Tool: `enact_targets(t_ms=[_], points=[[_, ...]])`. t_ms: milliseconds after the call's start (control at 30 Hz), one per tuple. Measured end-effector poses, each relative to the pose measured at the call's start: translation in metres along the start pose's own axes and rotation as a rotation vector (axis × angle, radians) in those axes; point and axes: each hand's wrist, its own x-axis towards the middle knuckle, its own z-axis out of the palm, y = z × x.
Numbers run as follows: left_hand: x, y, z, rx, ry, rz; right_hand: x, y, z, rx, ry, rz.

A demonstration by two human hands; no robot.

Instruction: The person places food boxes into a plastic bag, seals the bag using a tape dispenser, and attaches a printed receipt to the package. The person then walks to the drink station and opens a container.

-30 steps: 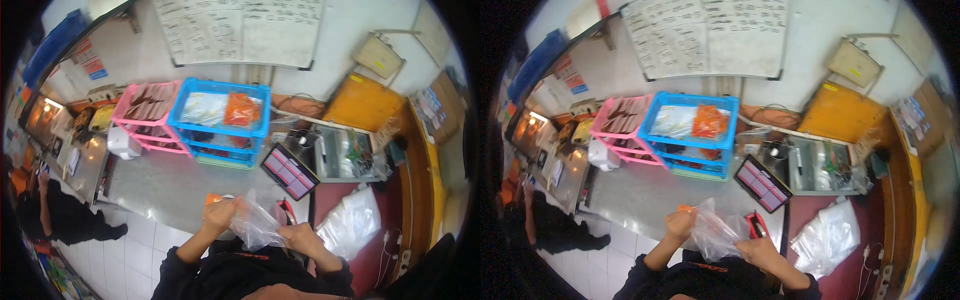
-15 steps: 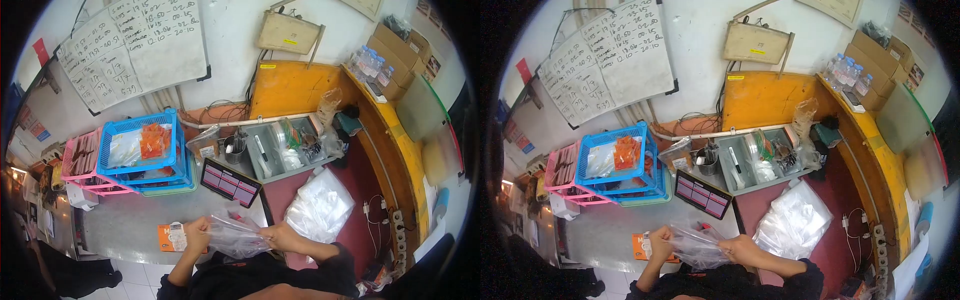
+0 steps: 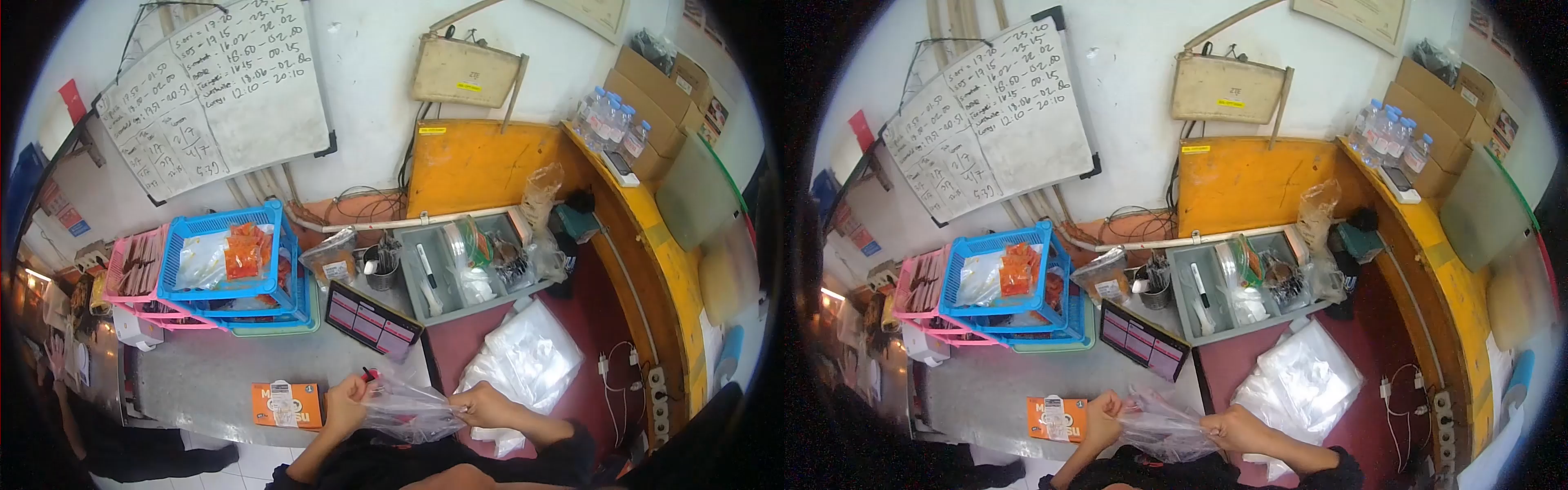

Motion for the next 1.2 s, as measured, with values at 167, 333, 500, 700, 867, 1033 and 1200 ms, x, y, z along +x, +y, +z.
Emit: enact_targets(t_ms=[167, 333, 500, 700, 867, 1033, 1200], points=[[0.005, 0.047, 0.001, 0.594, 0.257, 0.475, 0.012, 0.006, 0.004, -0.098, -0.091, -0.078], [-0.013, 0.057, -0.02, 0.521, -0.264, 0.805, 0.029, -0.02, -0.003, 0.042, -0.217, -0.242], [-0.021, 0.091, -0.064, 0.879, -0.321, 0.955, 0.03, -0.041, -0.015, -0.25, -0.233, -0.439], [-0.03, 0.08, -0.07, 0.887, -0.214, 0.908, 0.029, -0.042, -0.021, -0.33, -0.27, -0.415], [-0.027, 0.084, -0.069, 0.882, -0.124, 0.879, 0.026, -0.045, -0.024, -0.367, -0.247, -0.357], [-0.022, 0.084, -0.06, 0.808, -0.003, 0.82, 0.023, -0.046, -0.026, -0.367, -0.168, -0.336], [-0.016, 0.072, -0.055, 0.685, -0.036, 0.719, 0.019, -0.043, -0.028, -0.412, -0.131, -0.325]])
